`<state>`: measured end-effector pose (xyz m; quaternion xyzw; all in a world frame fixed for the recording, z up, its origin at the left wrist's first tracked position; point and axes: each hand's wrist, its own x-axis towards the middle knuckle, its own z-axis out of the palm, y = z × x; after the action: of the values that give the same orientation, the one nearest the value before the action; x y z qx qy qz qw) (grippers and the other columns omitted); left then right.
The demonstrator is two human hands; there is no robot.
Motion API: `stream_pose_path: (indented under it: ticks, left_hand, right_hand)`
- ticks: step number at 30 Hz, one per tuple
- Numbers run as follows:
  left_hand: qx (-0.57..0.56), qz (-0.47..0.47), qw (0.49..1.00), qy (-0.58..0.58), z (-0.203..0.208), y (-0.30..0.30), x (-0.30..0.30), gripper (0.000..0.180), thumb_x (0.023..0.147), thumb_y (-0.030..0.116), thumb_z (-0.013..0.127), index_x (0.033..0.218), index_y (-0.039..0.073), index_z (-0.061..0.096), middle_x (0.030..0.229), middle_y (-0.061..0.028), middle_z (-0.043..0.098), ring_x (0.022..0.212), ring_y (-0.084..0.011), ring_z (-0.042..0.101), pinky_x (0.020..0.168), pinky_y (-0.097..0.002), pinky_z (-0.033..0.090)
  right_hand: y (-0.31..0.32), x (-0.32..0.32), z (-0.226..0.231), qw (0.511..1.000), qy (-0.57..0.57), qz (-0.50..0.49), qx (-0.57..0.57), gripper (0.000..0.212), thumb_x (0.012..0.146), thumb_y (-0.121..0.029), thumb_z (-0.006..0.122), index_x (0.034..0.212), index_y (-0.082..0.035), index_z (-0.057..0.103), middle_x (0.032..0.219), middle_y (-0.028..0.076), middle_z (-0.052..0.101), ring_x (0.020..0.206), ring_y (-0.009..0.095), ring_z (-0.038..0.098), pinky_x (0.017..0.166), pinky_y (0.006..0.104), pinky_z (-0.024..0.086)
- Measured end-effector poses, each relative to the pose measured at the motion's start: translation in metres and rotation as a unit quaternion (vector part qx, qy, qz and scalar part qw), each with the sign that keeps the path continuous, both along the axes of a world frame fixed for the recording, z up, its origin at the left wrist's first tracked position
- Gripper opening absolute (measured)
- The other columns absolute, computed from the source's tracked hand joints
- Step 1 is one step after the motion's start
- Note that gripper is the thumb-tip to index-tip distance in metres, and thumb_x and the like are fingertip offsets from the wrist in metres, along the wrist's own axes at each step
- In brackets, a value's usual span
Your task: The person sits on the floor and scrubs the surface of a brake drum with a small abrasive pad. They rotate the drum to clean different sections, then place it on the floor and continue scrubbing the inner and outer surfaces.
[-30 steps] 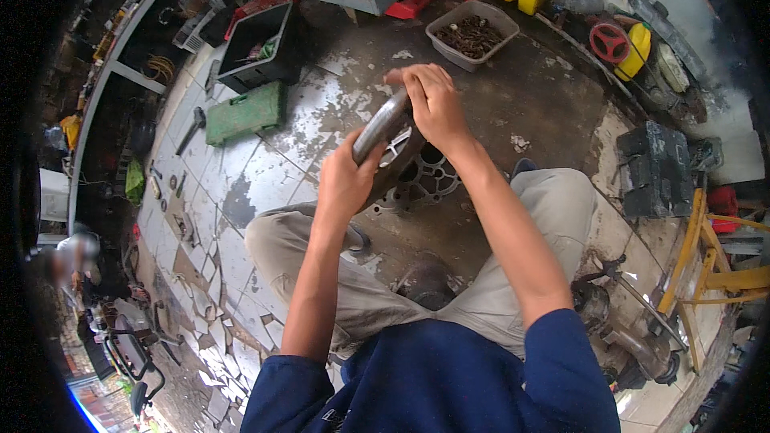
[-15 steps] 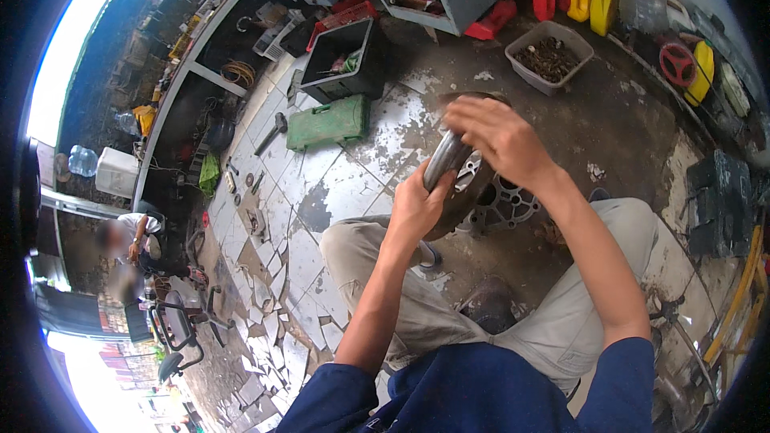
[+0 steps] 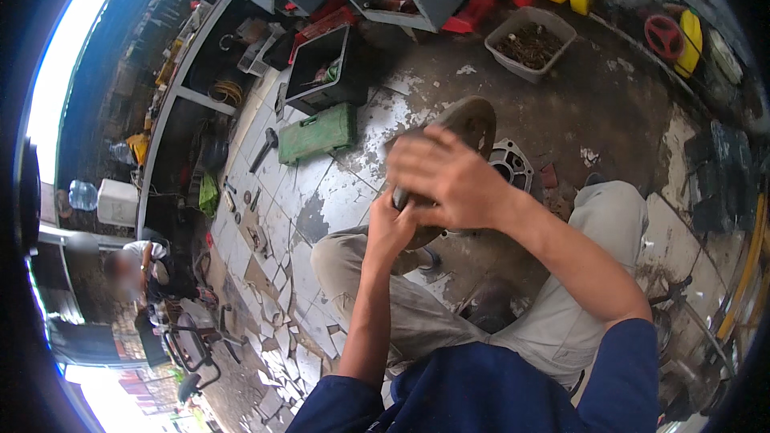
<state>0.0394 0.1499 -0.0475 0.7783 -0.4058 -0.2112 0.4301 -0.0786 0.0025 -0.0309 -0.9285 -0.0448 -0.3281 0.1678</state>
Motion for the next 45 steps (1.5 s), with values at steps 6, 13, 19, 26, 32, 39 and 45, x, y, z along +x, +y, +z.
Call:
stream_pose_path:
  ticks: [6,13,19,26,32,39,45]
  left_hand:
    - [-0.006,0.035,0.999,0.01,-0.006,0.004,-0.004,0.027,0.086,0.017,0.067,0.106,-0.001,0.066,0.081,-0.0132,0.07,0.079,-0.0133,0.063,0.074,-0.0337,0.051]
    - [0.013,0.017,1.0,0.003,-0.018,0.009,-0.006,0.024,0.086,0.013,0.066,0.106,0.0,0.067,0.083,-0.0151,0.071,0.083,-0.0167,0.069,0.073,-0.0334,0.052]
    - [-0.061,0.028,0.997,0.048,-0.031,0.013,-0.003,0.029,0.087,0.017,0.069,0.11,-0.001,0.067,0.082,-0.0133,0.071,0.074,-0.0149,0.063,0.071,-0.0316,0.051]
    - [0.067,0.068,0.995,0.022,-0.001,0.002,-0.013,0.029,0.088,0.019,0.069,0.106,-0.004,0.067,0.075,-0.0084,0.068,0.073,-0.0085,0.057,0.067,-0.0303,0.049]
    - [-0.046,0.043,0.998,0.03,-0.025,0.016,-0.008,0.023,0.088,0.02,0.067,0.098,0.0,0.067,0.063,-0.0095,0.061,0.063,-0.0111,0.055,0.06,-0.0322,0.048]
    - [0.042,0.07,0.996,0.04,-0.016,0.009,-0.002,0.026,0.089,0.021,0.07,0.102,0.0,0.067,0.07,-0.0062,0.064,0.065,-0.0104,0.053,0.064,-0.0318,0.047]
    - [-0.017,0.021,0.999,0.042,-0.021,0.015,0.0,0.023,0.089,0.017,0.068,0.104,0.0,0.068,0.074,-0.0033,0.065,0.068,-0.0098,0.055,0.065,-0.0281,0.047]
  right_hand:
    - [-0.031,0.006,-0.007,0.993,-0.029,-0.104,0.057,0.055,0.089,-0.053,0.061,0.124,-0.01,0.063,0.131,0.012,0.061,0.129,0.029,0.052,0.111,0.0502,0.034]
    - [-0.005,0.003,-0.008,0.999,-0.04,0.01,0.002,0.048,0.085,-0.046,0.066,0.118,-0.011,0.065,0.125,0.01,0.063,0.125,0.021,0.056,0.113,0.0481,0.033]
    - [0.019,0.002,-0.006,0.997,-0.055,-0.011,0.046,0.057,0.09,-0.053,0.058,0.119,-0.005,0.065,0.129,0.013,0.062,0.127,0.029,0.054,0.111,0.0481,0.035]
    - [-0.044,0.012,-0.016,0.976,-0.07,-0.188,0.09,0.044,0.088,-0.041,0.066,0.111,-0.004,0.066,0.116,0.013,0.066,0.115,0.032,0.058,0.104,0.0464,0.04]
    - [0.009,0.007,-0.018,0.996,-0.076,0.044,0.022,0.041,0.088,-0.044,0.065,0.113,-0.011,0.067,0.12,0.009,0.065,0.123,0.026,0.056,0.11,0.0459,0.037]
    - [-0.073,0.015,-0.051,0.885,-0.089,-0.234,0.392,0.034,0.093,-0.036,0.063,0.106,-0.005,0.071,0.109,0.015,0.069,0.111,0.032,0.063,0.101,0.0431,0.045]
    - [0.003,0.004,-0.014,0.995,-0.085,0.029,0.043,0.041,0.091,-0.043,0.063,0.107,-0.007,0.069,0.114,0.012,0.068,0.115,0.026,0.061,0.109,0.0444,0.04]
